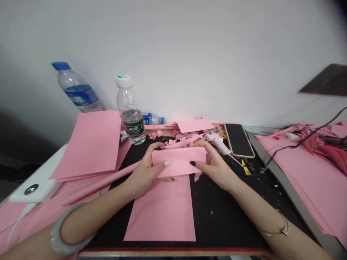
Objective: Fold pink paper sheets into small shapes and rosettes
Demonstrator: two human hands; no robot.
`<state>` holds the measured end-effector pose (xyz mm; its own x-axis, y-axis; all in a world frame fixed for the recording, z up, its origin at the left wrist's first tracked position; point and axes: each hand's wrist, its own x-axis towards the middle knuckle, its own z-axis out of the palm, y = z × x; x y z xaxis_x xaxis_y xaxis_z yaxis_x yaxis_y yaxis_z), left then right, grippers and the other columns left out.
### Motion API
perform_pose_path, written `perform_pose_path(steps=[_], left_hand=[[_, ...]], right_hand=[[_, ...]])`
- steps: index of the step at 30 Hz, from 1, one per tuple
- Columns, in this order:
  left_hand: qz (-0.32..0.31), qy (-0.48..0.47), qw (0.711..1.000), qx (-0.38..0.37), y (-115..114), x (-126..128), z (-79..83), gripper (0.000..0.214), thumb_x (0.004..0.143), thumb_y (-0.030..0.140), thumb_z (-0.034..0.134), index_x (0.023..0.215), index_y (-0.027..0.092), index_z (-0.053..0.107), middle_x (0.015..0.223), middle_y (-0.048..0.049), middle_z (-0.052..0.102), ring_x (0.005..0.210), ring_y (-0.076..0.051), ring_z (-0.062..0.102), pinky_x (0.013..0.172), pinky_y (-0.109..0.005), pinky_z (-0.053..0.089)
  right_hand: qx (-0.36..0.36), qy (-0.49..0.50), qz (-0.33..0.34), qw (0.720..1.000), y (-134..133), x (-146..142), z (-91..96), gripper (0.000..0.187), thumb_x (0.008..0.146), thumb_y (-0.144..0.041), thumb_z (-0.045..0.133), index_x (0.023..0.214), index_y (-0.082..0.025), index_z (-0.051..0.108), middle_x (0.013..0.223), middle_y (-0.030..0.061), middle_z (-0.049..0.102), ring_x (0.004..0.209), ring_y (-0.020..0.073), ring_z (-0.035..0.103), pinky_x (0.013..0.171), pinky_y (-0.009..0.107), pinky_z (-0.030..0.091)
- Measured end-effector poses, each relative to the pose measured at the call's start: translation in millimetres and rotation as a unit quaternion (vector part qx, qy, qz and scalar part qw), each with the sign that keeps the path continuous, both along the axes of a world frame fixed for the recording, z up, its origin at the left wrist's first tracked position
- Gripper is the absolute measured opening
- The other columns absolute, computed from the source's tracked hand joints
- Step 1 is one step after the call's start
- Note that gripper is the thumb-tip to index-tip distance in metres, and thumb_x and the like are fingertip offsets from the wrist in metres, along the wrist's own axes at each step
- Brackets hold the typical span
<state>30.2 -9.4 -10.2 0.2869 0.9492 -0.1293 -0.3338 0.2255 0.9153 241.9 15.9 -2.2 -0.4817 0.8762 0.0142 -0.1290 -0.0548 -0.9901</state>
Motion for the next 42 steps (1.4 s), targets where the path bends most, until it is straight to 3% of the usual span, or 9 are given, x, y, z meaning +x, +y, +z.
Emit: perform_pose_path(steps=[11,21,27,29,32,36,39,42], left_hand=[[0.018,0.037,0.999,-0.001,1,0,-2.9,0.063,0.074,0.021,0.068,0.125,0.036,0.033,0.121,-0.0043,0.043,0.096,-0.022,0.056,0.07,-0.042,0.059],[0.027,0.089,0.996,0.019,2,-1,-6.7,0.062,0.069,0.017,0.07,0.121,0.029,0.038,0.127,-0.0073,0.037,0.101,-0.025,0.053,0.068,-0.044,0.06],[0.009,0.126,0.992,0.01,2,-1,-5.0,0.062,0.069,0.014,0.068,0.121,0.028,0.038,0.123,-0.0073,0.04,0.092,-0.021,0.058,0.065,-0.04,0.061],[-0.022,0.132,0.991,-0.003,1,-1,-3.5,0.063,0.07,0.012,0.067,0.122,0.028,0.036,0.117,-0.0062,0.044,0.084,-0.017,0.06,0.063,-0.036,0.061],[-0.073,0.153,0.985,-0.014,-1,-1,-2.9,0.063,0.068,0.01,0.067,0.121,0.029,0.038,0.111,-0.0048,0.045,0.074,-0.014,0.06,0.056,-0.032,0.06],[-0.148,0.195,0.969,-0.022,-3,-3,-3.2,0.069,0.066,0.011,0.067,0.125,0.031,0.036,0.108,-0.0056,0.046,0.067,-0.015,0.063,0.054,-0.035,0.059],[-0.184,0.213,0.959,-0.011,-5,-3,-1.3,0.07,0.067,0.011,0.066,0.126,0.032,0.035,0.123,-0.0102,0.042,0.063,-0.015,0.065,0.055,-0.036,0.059],[-0.195,0.214,0.957,-0.003,-6,-2,1.4,0.067,0.068,0.011,0.066,0.124,0.032,0.037,0.134,-0.0118,0.034,0.062,-0.014,0.067,0.054,-0.033,0.059]], right_hand=[[-0.006,-0.01,-0.029,1.0,-1,0,-0.8,0.04,0.075,-0.016,0.064,0.108,-0.029,0.044,0.103,0.0027,0.044,0.076,0.0132,0.051,0.053,0.029,0.061],[-0.031,-0.067,-0.033,0.997,-1,-1,-1.7,0.052,0.071,-0.016,0.067,0.114,-0.028,0.04,0.116,0.0052,0.044,0.067,0.0113,0.054,0.046,0.031,0.059],[0.079,-0.195,-0.072,0.975,5,10,-2.6,0.049,0.065,-0.015,0.07,0.11,-0.022,0.05,0.115,0.0049,0.052,0.095,0.0191,0.055,0.072,0.028,0.051],[0.051,-0.223,-0.037,0.973,7,15,1.0,0.045,0.065,-0.019,0.072,0.106,-0.02,0.053,0.097,0.003,0.06,0.081,0.0163,0.057,0.065,0.025,0.047],[-0.033,-0.241,0.07,0.968,8,19,6.8,0.033,0.067,-0.023,0.07,0.097,-0.016,0.058,0.069,-0.0019,0.059,0.059,0.0106,0.052,0.054,0.021,0.038],[-0.063,-0.233,0.183,0.953,2,13,6.0,0.018,0.072,-0.027,0.066,0.081,-0.013,0.059,0.064,-0.0035,0.053,0.055,0.0073,0.043,0.051,0.02,0.029],[-0.028,-0.247,0.2,0.948,-3,7,0.0,0.024,0.077,-0.031,0.061,0.063,-0.013,0.051,0.056,-0.0071,0.037,0.05,0.0052,0.029,0.047,0.021,0.019],[-0.023,-0.256,0.184,0.949,-6,4,-5.9,0.03,0.08,-0.032,0.058,0.058,-0.014,0.045,0.054,-0.0077,0.03,0.049,0.0055,0.023,0.046,0.022,0.016]])
